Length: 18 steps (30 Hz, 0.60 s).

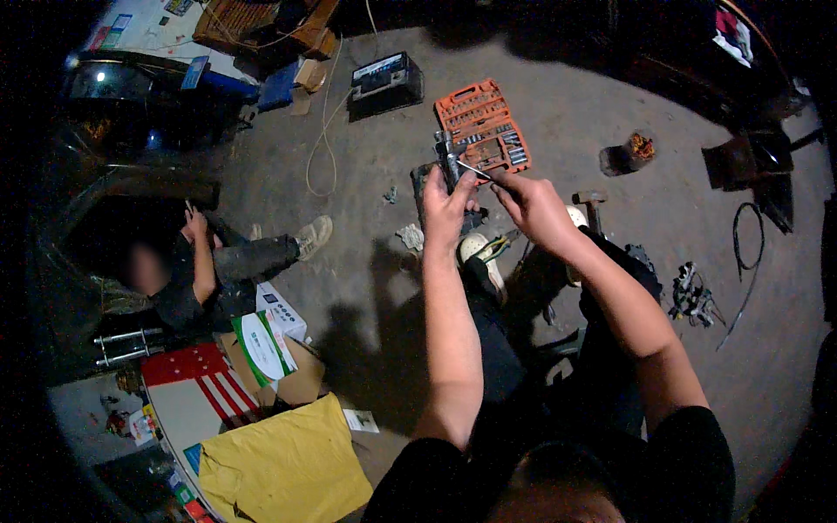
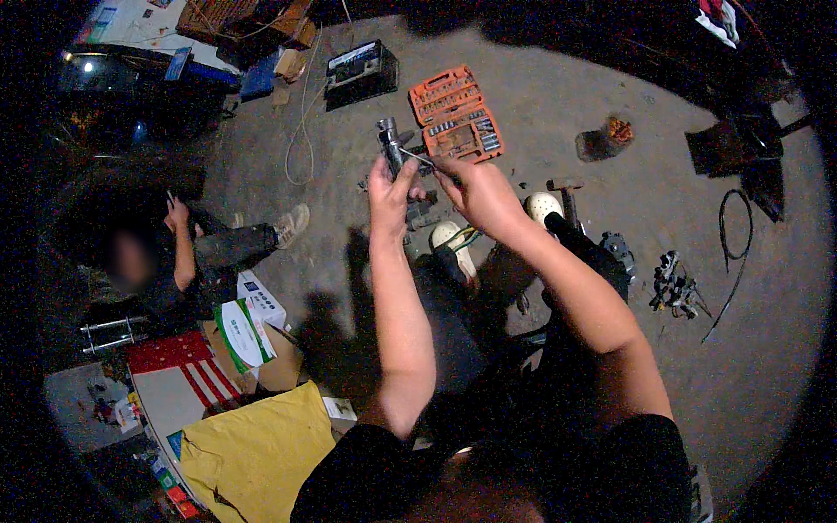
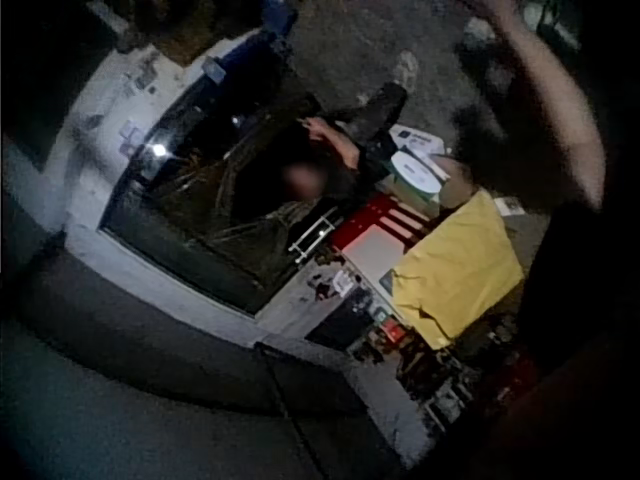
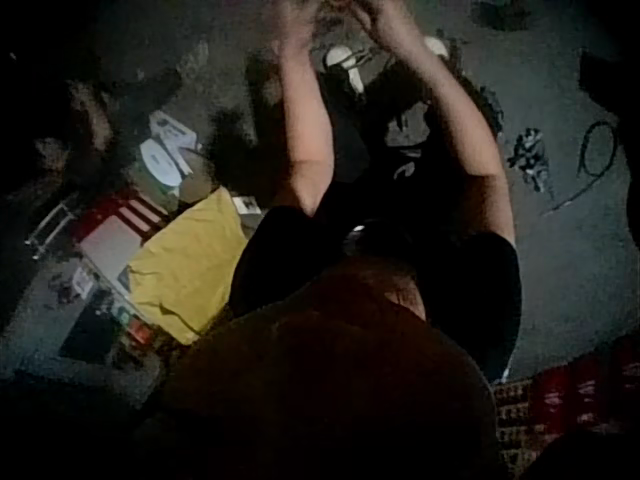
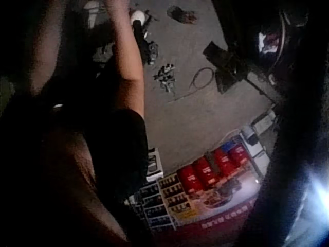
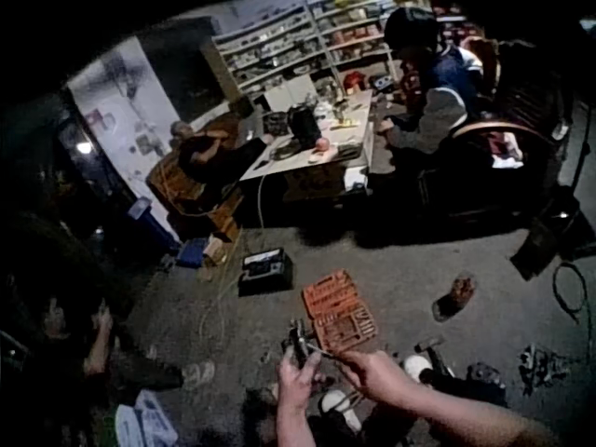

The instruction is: The person sits on the floor of a workshop and uses a screwdriver to disassemble and manipulate small mechanical components. They handle a cylindrical metal part and a larger black housing, removing screws and separating pieces while other people sit nearby.

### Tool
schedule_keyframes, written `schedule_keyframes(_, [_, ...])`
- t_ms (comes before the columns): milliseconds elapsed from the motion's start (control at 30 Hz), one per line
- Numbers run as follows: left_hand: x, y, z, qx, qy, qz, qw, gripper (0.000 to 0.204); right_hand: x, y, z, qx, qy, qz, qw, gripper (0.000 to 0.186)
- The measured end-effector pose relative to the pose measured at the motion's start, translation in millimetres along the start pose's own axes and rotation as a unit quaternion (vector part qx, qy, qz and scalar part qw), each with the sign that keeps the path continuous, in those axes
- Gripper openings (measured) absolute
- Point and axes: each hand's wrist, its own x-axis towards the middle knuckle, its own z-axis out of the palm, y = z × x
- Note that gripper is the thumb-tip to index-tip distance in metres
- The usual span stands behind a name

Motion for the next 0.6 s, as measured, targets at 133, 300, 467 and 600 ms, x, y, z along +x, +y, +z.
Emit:
schedule_keyframes(133, [1.1,-4.5,15.9,-0.064,0.025,0.029,0.997,0.023,-1.5,2.9,13.1,-0.040,0.035,-0.012,0.999,0.023])
schedule_keyframes(300, [1.7,4.0,-0.5,-0.043,0.036,0.043,0.998,0.023,5.9,1.4,-2.8,0.195,-0.112,0.140,0.964,0.030])
schedule_keyframes(467, [4.7,9.8,-11.0,0.100,0.085,0.046,0.990,0.026,5.9,5.5,-11.4,0.147,-0.071,0.099,0.982,0.026])
schedule_keyframes(600, [7.6,3.9,-12.0,0.172,0.063,0.062,0.981,0.030,5.9,-1.1,-2.2,0.023,-0.070,0.076,0.994,0.026])
